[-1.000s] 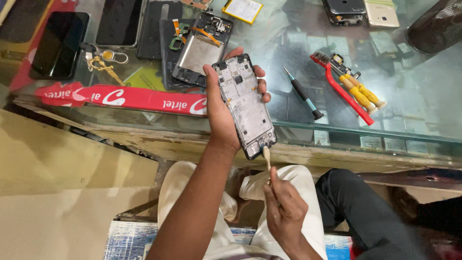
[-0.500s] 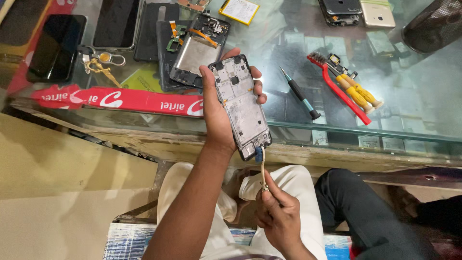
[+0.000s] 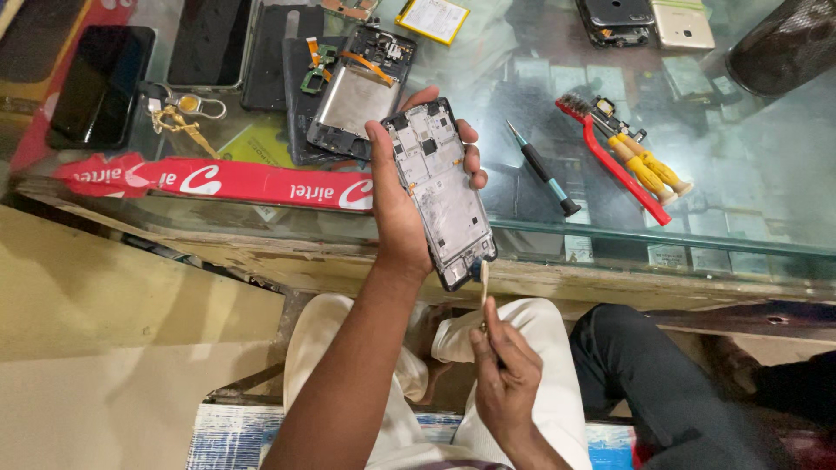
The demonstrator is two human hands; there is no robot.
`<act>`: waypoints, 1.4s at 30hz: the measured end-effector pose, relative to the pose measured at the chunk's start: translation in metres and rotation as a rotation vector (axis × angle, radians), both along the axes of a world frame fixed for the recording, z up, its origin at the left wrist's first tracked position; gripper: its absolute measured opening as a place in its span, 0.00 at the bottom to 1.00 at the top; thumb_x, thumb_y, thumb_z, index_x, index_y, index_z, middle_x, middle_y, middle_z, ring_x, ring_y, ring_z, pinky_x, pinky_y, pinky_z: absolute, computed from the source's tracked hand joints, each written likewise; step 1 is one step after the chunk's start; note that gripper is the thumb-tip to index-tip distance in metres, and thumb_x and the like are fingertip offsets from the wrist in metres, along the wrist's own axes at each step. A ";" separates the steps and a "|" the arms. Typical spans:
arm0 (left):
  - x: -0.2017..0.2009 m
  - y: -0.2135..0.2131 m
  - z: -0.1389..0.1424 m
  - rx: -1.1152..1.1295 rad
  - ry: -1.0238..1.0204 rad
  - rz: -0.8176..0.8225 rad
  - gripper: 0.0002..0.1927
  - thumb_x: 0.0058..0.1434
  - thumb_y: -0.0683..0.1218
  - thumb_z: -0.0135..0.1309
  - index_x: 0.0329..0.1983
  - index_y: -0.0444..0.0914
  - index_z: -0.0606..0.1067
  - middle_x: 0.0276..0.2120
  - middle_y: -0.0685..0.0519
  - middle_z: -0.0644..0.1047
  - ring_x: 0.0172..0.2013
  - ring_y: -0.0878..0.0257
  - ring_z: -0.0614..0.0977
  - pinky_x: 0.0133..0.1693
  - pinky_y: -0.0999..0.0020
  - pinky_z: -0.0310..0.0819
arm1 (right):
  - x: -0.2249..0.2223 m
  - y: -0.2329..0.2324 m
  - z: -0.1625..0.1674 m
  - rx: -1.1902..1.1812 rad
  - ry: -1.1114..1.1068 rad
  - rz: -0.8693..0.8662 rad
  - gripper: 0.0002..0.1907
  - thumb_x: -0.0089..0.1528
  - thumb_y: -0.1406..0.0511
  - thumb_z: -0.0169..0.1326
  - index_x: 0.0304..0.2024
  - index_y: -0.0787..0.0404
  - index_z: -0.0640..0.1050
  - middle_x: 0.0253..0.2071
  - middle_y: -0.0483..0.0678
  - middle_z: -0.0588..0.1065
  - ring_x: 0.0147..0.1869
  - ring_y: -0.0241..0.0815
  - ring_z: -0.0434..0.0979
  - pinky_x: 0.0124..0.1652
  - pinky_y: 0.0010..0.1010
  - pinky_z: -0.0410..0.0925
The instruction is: The person cleans the interior of a disassembled smartphone using a red plastic pry tool and a toothbrush. They scrape and brush the phone's frame and back cover, then flip the device to clean the screen assembly area.
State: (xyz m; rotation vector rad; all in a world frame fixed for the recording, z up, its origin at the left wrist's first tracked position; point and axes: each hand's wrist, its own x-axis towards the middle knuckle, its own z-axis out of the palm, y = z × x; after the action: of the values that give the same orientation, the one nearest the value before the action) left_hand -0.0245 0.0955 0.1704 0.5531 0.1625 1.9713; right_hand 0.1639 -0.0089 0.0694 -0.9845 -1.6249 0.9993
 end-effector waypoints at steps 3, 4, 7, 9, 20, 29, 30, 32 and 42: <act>-0.002 0.000 0.000 -0.008 -0.027 -0.022 0.34 0.77 0.68 0.34 0.70 0.38 0.64 0.45 0.43 0.75 0.39 0.57 0.76 0.42 0.59 0.73 | 0.003 -0.012 -0.002 -0.620 0.586 0.225 0.26 0.67 0.72 0.52 0.69 0.62 0.71 0.24 0.42 0.66 0.21 0.31 0.57 0.21 0.25 0.54; -0.003 -0.001 0.000 -0.017 -0.015 -0.017 0.34 0.77 0.68 0.34 0.70 0.38 0.64 0.44 0.43 0.75 0.39 0.57 0.76 0.42 0.59 0.73 | 0.006 -0.012 0.000 -0.818 0.807 0.314 0.26 0.68 0.71 0.51 0.70 0.62 0.70 0.22 0.40 0.63 0.19 0.30 0.54 0.19 0.25 0.52; -0.003 0.000 0.001 -0.041 -0.002 -0.006 0.33 0.77 0.68 0.34 0.69 0.39 0.64 0.44 0.43 0.75 0.38 0.57 0.76 0.41 0.59 0.73 | 0.019 -0.003 0.010 -1.169 0.930 0.302 0.28 0.65 0.67 0.48 0.69 0.56 0.67 0.22 0.43 0.62 0.16 0.29 0.48 0.16 0.22 0.48; -0.002 0.000 0.002 -0.056 -0.019 0.001 0.33 0.76 0.68 0.34 0.68 0.39 0.64 0.43 0.43 0.75 0.38 0.57 0.77 0.41 0.58 0.74 | 0.024 0.006 0.018 -1.067 1.077 0.408 0.27 0.66 0.68 0.49 0.69 0.61 0.67 0.24 0.45 0.62 0.17 0.30 0.50 0.17 0.21 0.49; -0.001 0.000 0.001 -0.054 -0.014 0.012 0.33 0.77 0.68 0.34 0.68 0.39 0.65 0.43 0.44 0.75 0.38 0.57 0.76 0.41 0.59 0.73 | 0.009 -0.001 0.038 0.115 -0.088 0.065 0.22 0.63 0.74 0.57 0.61 0.66 0.76 0.27 0.45 0.70 0.27 0.33 0.66 0.28 0.23 0.62; -0.002 0.000 -0.002 -0.046 -0.012 -0.023 0.36 0.77 0.69 0.34 0.72 0.38 0.63 0.47 0.40 0.76 0.42 0.52 0.79 0.45 0.53 0.77 | 0.011 0.004 0.048 0.153 0.029 0.100 0.23 0.67 0.69 0.54 0.65 0.66 0.70 0.33 0.44 0.72 0.33 0.32 0.69 0.33 0.23 0.64; -0.003 0.001 -0.003 -0.029 0.001 -0.023 0.36 0.77 0.69 0.34 0.73 0.38 0.63 0.49 0.39 0.76 0.43 0.51 0.80 0.47 0.51 0.78 | 0.011 0.010 0.050 -0.087 0.178 0.005 0.26 0.67 0.69 0.53 0.69 0.65 0.69 0.30 0.42 0.70 0.29 0.28 0.66 0.29 0.21 0.60; -0.005 0.000 -0.004 0.026 -0.040 -0.111 0.37 0.76 0.70 0.33 0.73 0.40 0.61 0.52 0.36 0.76 0.46 0.47 0.81 0.50 0.49 0.79 | 0.010 0.022 0.053 -0.396 0.407 -0.060 0.28 0.67 0.68 0.53 0.71 0.65 0.68 0.28 0.40 0.70 0.23 0.24 0.61 0.23 0.18 0.56; -0.002 0.003 -0.004 -0.134 0.235 0.036 0.36 0.78 0.62 0.45 0.80 0.35 0.59 0.65 0.38 0.71 0.57 0.50 0.78 0.60 0.51 0.76 | -0.023 0.041 0.065 -0.053 0.294 -0.230 0.17 0.63 0.74 0.63 0.53 0.67 0.76 0.35 0.41 0.75 0.33 0.27 0.70 0.32 0.22 0.63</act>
State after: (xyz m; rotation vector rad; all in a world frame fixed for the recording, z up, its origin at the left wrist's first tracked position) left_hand -0.0263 0.0988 0.1663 0.6963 0.4505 1.9092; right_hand 0.1408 0.0321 0.1340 -0.9842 -1.2203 0.9813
